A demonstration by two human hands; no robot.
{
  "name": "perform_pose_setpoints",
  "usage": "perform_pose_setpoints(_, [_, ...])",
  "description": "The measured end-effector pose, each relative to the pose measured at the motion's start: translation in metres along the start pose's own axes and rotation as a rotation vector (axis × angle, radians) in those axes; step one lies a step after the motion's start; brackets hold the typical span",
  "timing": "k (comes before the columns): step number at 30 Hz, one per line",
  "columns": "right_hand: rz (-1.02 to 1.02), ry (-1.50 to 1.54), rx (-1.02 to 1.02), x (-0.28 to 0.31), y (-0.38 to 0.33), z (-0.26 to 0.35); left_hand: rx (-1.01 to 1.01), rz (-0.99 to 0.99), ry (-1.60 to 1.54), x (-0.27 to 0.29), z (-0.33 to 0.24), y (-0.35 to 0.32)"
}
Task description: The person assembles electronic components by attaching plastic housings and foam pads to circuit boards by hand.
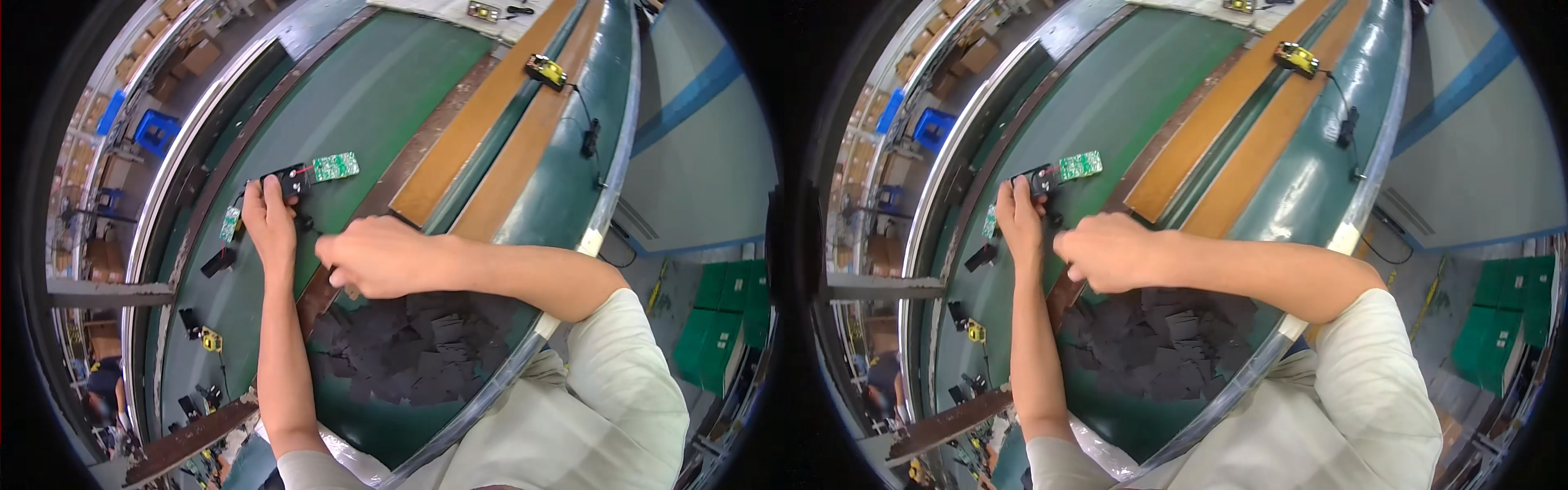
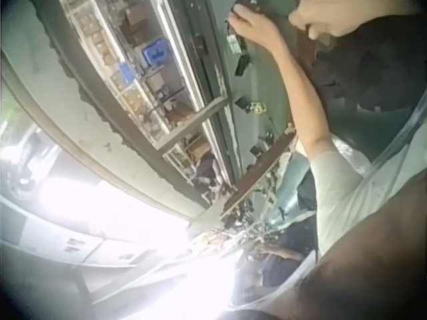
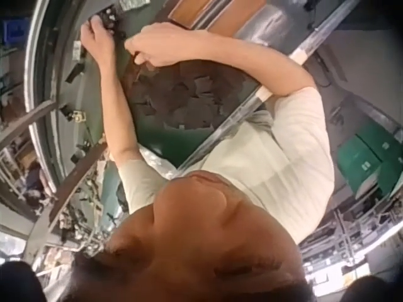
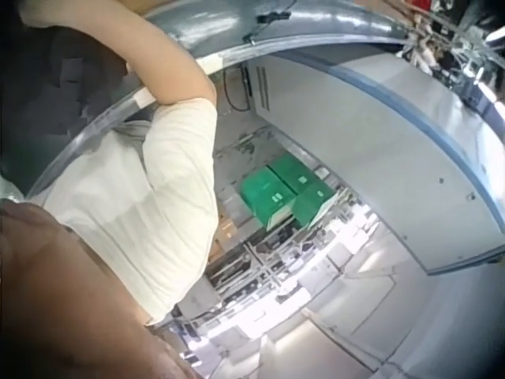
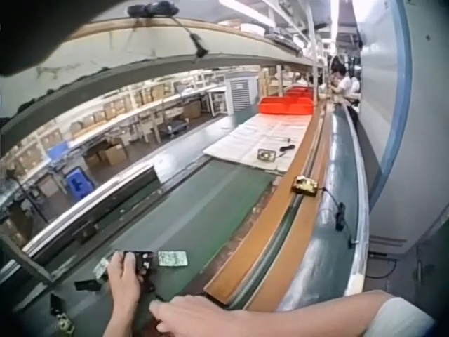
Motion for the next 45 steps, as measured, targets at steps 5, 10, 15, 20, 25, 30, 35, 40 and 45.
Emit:
perform_pose_setpoints(5, [-0.219,0.203,0.027,0.046,0.013,-0.007,0.35,0.057,-0.339,0.002,-0.023,-0.004])
perform_pose_setpoints(10, [-0.392,0.502,0.042,0.066,0.031,-0.032,0.369,0.271,-0.502,-0.013,-0.048,-0.023])
perform_pose_setpoints(15, [-0.512,0.452,-0.12,0.081,0.032,-0.042,0.364,0.291,-0.527,-0.018,-0.067,-0.037])
perform_pose_setpoints(20, [-0.525,0.4,-0.115,0.079,0.032,-0.042,0.315,0.362,-0.485,-0.027,-0.076,-0.046])
perform_pose_setpoints(25, [-0.611,0.202,-0.07,0.078,0.025,-0.03,0.256,0.415,-0.484,-0.037,-0.093,-0.064])
perform_pose_setpoints(30, [-0.666,0.115,0.181,0.076,0.023,-0.033,0.317,0.317,-0.397,-0.038,-0.076,-0.059])
perform_pose_setpoints(35, [-1.003,-0.124,0.386,0.114,0.023,-0.033,0.367,0.524,-0.425,-0.035,-0.074,-0.058])
perform_pose_setpoints(40, [-0.578,0.54,-0.018,0.098,0.035,-0.057,0.306,0.495,-0.355,-0.03,-0.083,-0.056])
perform_pose_setpoints(45, [-0.38,0.52,-0.222,0.084,0.035,-0.056,0.144,0.285,-0.224,-0.027,-0.086,-0.048])
Point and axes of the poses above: each hand's wrist, its own y-axis towards the middle knuckle, its own x-axis out of the back of the hand, z = x × y, the point moved 6 cm from there along y, towards the middle knuckle, and after that the axes turned 10 degrees about -z, right-handed, at the moved point
